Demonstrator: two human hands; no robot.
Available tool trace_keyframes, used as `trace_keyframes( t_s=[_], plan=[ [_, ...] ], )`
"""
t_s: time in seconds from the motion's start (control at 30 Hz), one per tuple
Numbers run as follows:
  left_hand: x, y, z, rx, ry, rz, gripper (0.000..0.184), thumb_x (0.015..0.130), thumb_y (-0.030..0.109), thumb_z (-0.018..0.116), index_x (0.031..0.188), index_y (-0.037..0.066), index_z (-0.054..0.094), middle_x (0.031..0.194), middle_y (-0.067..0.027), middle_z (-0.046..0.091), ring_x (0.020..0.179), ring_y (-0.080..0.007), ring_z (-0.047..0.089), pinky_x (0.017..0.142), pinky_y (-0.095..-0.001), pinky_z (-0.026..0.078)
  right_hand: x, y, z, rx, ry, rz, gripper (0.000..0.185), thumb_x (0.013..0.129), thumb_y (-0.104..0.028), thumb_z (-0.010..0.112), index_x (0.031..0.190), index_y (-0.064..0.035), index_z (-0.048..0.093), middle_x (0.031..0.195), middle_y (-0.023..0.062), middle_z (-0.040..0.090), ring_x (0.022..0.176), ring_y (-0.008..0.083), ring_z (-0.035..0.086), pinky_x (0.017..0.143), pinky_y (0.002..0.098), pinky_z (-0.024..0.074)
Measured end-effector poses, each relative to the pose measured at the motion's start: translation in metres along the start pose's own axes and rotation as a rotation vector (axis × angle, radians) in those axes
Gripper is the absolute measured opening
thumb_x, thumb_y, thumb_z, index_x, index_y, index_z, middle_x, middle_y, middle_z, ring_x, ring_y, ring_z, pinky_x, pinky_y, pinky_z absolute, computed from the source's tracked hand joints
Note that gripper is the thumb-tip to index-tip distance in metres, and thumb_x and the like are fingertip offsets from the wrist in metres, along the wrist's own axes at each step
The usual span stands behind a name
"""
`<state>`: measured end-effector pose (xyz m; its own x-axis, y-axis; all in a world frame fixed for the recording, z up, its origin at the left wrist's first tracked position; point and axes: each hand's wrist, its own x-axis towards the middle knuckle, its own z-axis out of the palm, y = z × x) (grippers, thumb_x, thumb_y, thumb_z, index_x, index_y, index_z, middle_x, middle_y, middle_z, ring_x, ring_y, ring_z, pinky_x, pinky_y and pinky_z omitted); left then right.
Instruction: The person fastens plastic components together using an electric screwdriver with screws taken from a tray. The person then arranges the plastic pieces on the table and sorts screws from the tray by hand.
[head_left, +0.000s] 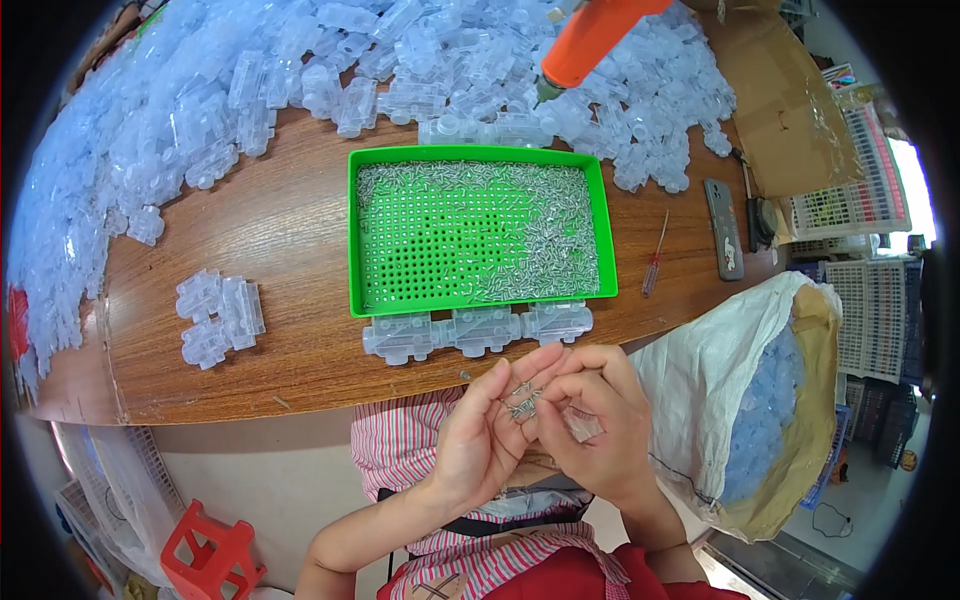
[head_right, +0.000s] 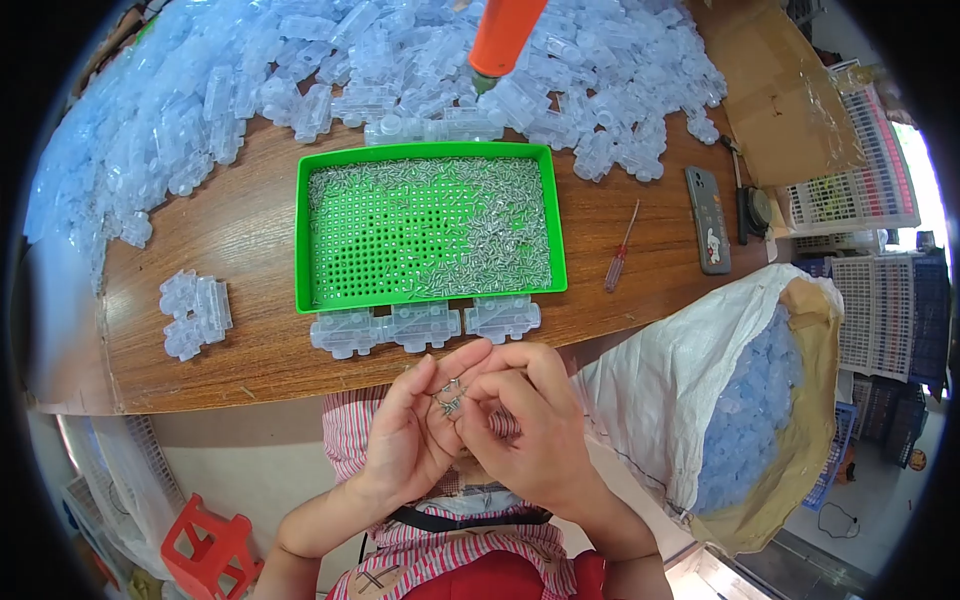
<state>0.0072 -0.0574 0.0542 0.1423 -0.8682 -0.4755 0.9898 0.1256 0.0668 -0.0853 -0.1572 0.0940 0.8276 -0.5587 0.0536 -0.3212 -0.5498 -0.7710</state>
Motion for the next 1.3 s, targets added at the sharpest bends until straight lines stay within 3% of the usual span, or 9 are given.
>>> trace_keyframes(
  t_s=[0.13, 0.33, 0.43, 0.67, 0.83, 0.93, 1.03, 1.13, 1.3],
  plan=[
    [0.002, -0.001, -0.006, 0.022, 0.011, 0.019, 0.042, 0.100, 0.027, 0.040, 0.125, -0.005, 0.046, 0.121, -0.0154, 0.055, 0.109, -0.0171, 0.056, 0.091, -0.0286, 0.049, 0.003, -0.001, 0.000, -0.119, 0.047, -0.180, 0.015, 0.072, -0.001, 0.068, 0.084, -0.0066, 0.060, 0.092, 0.0070, 0.059, 0.077, 0.0225, 0.055, 0.064, 0.0306, 0.0454],
    [0.001, -0.004, -0.013, 0.177, 0.080, 0.040, 0.032, 0.099, 0.027, 0.045, 0.112, -0.002, 0.054, 0.104, -0.0084, 0.060, 0.090, -0.0112, 0.058, 0.079, -0.0239, 0.049, 0.003, 0.000, 0.000, 0.002, -0.024, -0.079, 0.020, 0.074, 0.002, 0.066, 0.092, -0.0048, 0.060, 0.090, 0.0075, 0.062, 0.075, 0.0238, 0.058, 0.064, 0.0320, 0.0459],
    [0.000, -0.003, -0.017, 0.271, 0.043, 0.045, 0.029, 0.099, 0.027, 0.046, 0.105, 0.001, 0.057, 0.089, -0.0034, 0.061, 0.078, -0.0069, 0.056, 0.072, -0.0205, 0.047, 0.004, 0.010, 0.002, -0.153, -0.011, -0.212, 0.025, 0.073, 0.002, 0.064, 0.097, -0.0030, 0.060, 0.091, 0.0073, 0.062, 0.077, 0.0244, 0.059, 0.065, 0.0331, 0.0463],
    [-0.003, 0.004, -0.028, 0.382, 0.127, -0.077, 0.023, 0.096, 0.025, 0.053, 0.099, 0.003, 0.060, 0.080, 0.0001, 0.061, 0.070, -0.0045, 0.054, 0.064, -0.0176, 0.045, -0.006, 0.015, 0.005, -0.320, 0.005, -0.324, 0.037, 0.067, -0.002, 0.064, 0.104, 0.0002, 0.059, 0.089, 0.0063, 0.063, 0.074, 0.0209, 0.057, 0.063, 0.0322, 0.0449],
    [-0.003, 0.004, -0.031, 0.451, 0.135, -0.037, 0.021, 0.095, 0.024, 0.056, 0.096, 0.003, 0.062, 0.076, 0.0006, 0.061, 0.065, -0.0030, 0.050, 0.058, -0.0164, 0.041, -0.008, 0.001, 0.006, -0.416, -0.048, -0.275, 0.045, 0.069, -0.016, 0.067, 0.108, 0.0010, 0.057, 0.091, 0.0064, 0.063, 0.082, 0.0208, 0.056, 0.068, 0.0320, 0.0475],
    [-0.001, 0.006, -0.033, 0.591, 0.099, 0.027, 0.020, 0.095, 0.020, 0.055, 0.095, 0.002, 0.062, 0.078, -0.0002, 0.061, 0.065, -0.0019, 0.049, 0.056, -0.0161, 0.039, -0.009, 0.001, 0.007, -0.404, -0.065, -0.275, 0.045, 0.068, -0.016, 0.067, 0.109, 0.0010, 0.056, 0.091, 0.0077, 0.063, 0.082, 0.0219, 0.057, 0.068, 0.0327, 0.0473],
    [0.000, 0.001, -0.034, 0.724, 0.157, 0.081, 0.020, 0.096, 0.019, 0.054, 0.094, 0.000, 0.061, 0.079, -0.0007, 0.062, 0.069, -0.0022, 0.051, 0.059, -0.0166, 0.041, -0.009, 0.003, 0.013, -0.289, 0.003, -0.156, 0.027, 0.076, 0.000, 0.066, 0.103, 0.0005, 0.060, 0.082, 0.0087, 0.064, 0.074, 0.0234, 0.059, 0.063, 0.0333, 0.0484],
    [0.000, -0.002, -0.027, 0.803, 0.181, 0.182, 0.019, 0.097, 0.017, 0.051, 0.092, 0.001, 0.058, 0.077, 0.0008, 0.058, 0.066, -0.0011, 0.047, 0.055, -0.0158, 0.037, -0.005, -0.002, 0.008, -0.056, 0.003, 0.135, 0.024, 0.078, -0.002, 0.065, 0.102, -0.0010, 0.060, 0.082, 0.0097, 0.064, 0.073, 0.0235, 0.058, 0.063, 0.0334, 0.0475],
    [0.001, 0.000, -0.028, 0.906, 0.153, 0.216, 0.020, 0.097, 0.018, 0.051, 0.094, 0.000, 0.060, 0.079, 0.0004, 0.059, 0.070, -0.0021, 0.050, 0.062, -0.0164, 0.041, 0.000, 0.011, 0.003, -0.040, -0.073, 0.018, 0.016, 0.080, -0.005, 0.064, 0.095, -0.0015, 0.060, 0.081, 0.0091, 0.061, 0.073, 0.0257, 0.055, 0.065, 0.0356, 0.0440]
  ],
)
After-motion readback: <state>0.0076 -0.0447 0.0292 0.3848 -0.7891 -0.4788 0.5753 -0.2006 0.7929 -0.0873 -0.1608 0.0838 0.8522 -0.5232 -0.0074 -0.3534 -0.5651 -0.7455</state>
